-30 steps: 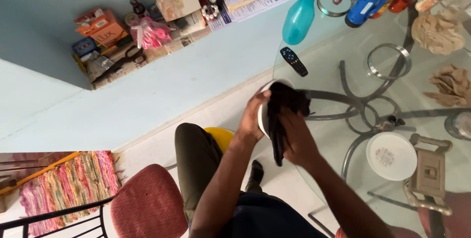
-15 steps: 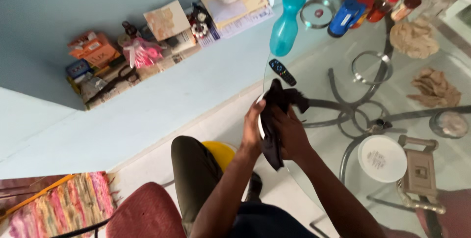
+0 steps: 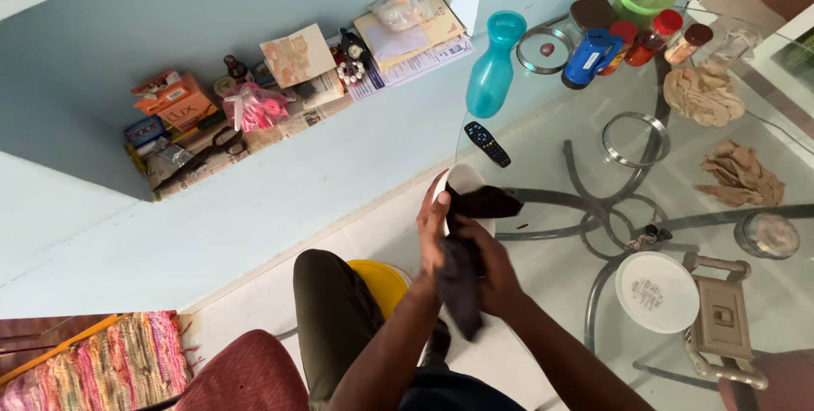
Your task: The person wipes several white bowls and a spoon with a black cloth on a glass table. They then stack the cleaned items and place them on a shelf in a cabinet.
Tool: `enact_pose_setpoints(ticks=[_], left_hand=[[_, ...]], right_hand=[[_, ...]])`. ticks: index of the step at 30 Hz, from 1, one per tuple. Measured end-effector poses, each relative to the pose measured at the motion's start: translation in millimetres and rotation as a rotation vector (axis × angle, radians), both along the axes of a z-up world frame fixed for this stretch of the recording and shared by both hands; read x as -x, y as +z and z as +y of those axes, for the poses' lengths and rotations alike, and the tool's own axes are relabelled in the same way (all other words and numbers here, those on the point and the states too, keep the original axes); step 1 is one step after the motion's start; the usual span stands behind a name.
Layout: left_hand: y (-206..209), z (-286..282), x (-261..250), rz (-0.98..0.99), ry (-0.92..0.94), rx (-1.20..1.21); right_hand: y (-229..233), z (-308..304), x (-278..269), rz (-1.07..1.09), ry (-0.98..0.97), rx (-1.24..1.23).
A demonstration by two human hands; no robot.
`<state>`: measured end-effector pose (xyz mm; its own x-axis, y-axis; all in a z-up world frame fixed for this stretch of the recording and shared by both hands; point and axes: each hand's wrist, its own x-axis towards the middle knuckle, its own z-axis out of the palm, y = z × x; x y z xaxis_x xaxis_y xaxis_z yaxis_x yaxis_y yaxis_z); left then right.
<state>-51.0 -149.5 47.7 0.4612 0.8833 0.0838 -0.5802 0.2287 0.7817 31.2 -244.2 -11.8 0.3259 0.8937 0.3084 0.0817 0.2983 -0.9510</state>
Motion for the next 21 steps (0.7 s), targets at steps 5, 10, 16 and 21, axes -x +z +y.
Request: enact_pose_setpoints(ticks=[5,10,16,21], left_hand=[[-32,-6,-3,-0.411,-0.124,0.315],[-30,10,14,0.255,0.221,-0.085],[24,37,52,0.554,0.247,-0.641],[32,48,49,0.813,0.321,-0.410]], right_hand=[[55,16,20,-0.551,-0.184,-0.056],[62,28,-4,-0.311,-0.173,0.019],[68,40,-27,0.036,-0.198,0.188],[53,58,-23,0.266,-0.247,0.026]])
